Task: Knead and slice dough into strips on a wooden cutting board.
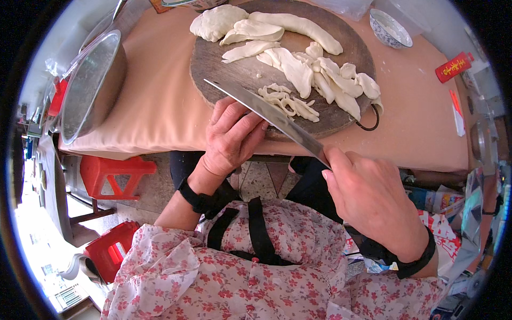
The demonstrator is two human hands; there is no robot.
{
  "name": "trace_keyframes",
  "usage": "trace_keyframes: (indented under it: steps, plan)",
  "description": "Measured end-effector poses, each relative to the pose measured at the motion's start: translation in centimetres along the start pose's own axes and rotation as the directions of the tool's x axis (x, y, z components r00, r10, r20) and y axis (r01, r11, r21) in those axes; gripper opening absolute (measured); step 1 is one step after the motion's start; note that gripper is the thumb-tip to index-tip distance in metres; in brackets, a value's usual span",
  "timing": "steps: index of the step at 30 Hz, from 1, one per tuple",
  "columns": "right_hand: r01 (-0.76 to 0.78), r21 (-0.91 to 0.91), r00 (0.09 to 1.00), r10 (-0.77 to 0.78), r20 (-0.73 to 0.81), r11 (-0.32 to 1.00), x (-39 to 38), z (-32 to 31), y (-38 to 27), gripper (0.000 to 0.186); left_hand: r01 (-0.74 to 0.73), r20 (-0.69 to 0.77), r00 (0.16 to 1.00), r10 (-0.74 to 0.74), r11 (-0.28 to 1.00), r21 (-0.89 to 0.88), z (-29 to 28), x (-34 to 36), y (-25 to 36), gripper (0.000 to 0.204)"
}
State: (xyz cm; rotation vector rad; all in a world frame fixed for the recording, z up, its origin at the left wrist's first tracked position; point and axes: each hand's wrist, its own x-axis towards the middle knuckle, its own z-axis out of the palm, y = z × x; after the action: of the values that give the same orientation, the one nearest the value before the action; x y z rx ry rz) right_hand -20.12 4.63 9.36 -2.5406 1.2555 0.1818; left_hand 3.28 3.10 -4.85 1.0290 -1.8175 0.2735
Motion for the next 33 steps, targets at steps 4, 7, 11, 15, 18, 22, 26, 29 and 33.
trace_keyframes:
  steps: [4,7,11,15,18,22,26,29,33]
  plan:
    - [-0.022,-0.068,0.998,0.027,0.061,0.997,1.5,-0.5,-0.9,0.027,0.005,0.0,1.0,-0.005,1.0,-0.01,-0.1,-0.1,-0.1,0.026]
    - [0.037,-0.059,0.999,-0.038,-0.026,0.998,3.1,0.4,-1.0,0.023,0.006,0.0,1.0,-0.006,1.0,-0.018,-0.2,0.0,0.0,0.025]
    - [0.124,-0.019,0.988,-0.125,-0.094,0.992,6.0,0.0,-2.0,0.022,-0.008,-0.01,1.0,0.008,1.0,-0.022,0.1,0.1,0.0,0.025]
    - [0.131,-0.04,0.989,-0.134,-0.056,0.991,7.0,0.2,-2.0,0.024,-0.004,-0.01,1.0,0.004,1.0,-0.008,0.1,0.0,0.0,0.026]
    - [0.115,-0.035,0.991,-0.117,-0.068,0.993,6.3,0.1,-1.6,0.025,-0.006,-0.016,1.0,0.006,1.0,-0.006,0.1,0.0,0.0,0.025]
    - [0.05,-0.044,0.998,-0.052,-0.042,0.998,4.5,-0.3,-0.8,0.026,-0.01,-0.031,0.999,0.01,1.0,-0.002,0.1,0.0,0.0,0.025]
    - [0.046,-0.014,0.997,-0.047,-0.066,0.999,2.6,0.0,0.6,0.026,-0.009,-0.03,0.999,0.009,1.0,0.0,0.0,0.0,0.0,0.024]
    - [0.067,-0.002,0.988,-0.067,-0.142,0.998,1.8,0.2,1.1,0.019,0.002,0.002,1.0,-0.002,1.0,-0.011,0.0,-0.2,0.0,0.027]
    - [0.026,0.059,0.991,-0.018,-0.129,0.998,1.2,0.0,1.4,0.02,0.007,0.001,1.0,-0.007,1.0,-0.02,0.0,-0.2,0.0,0.028]
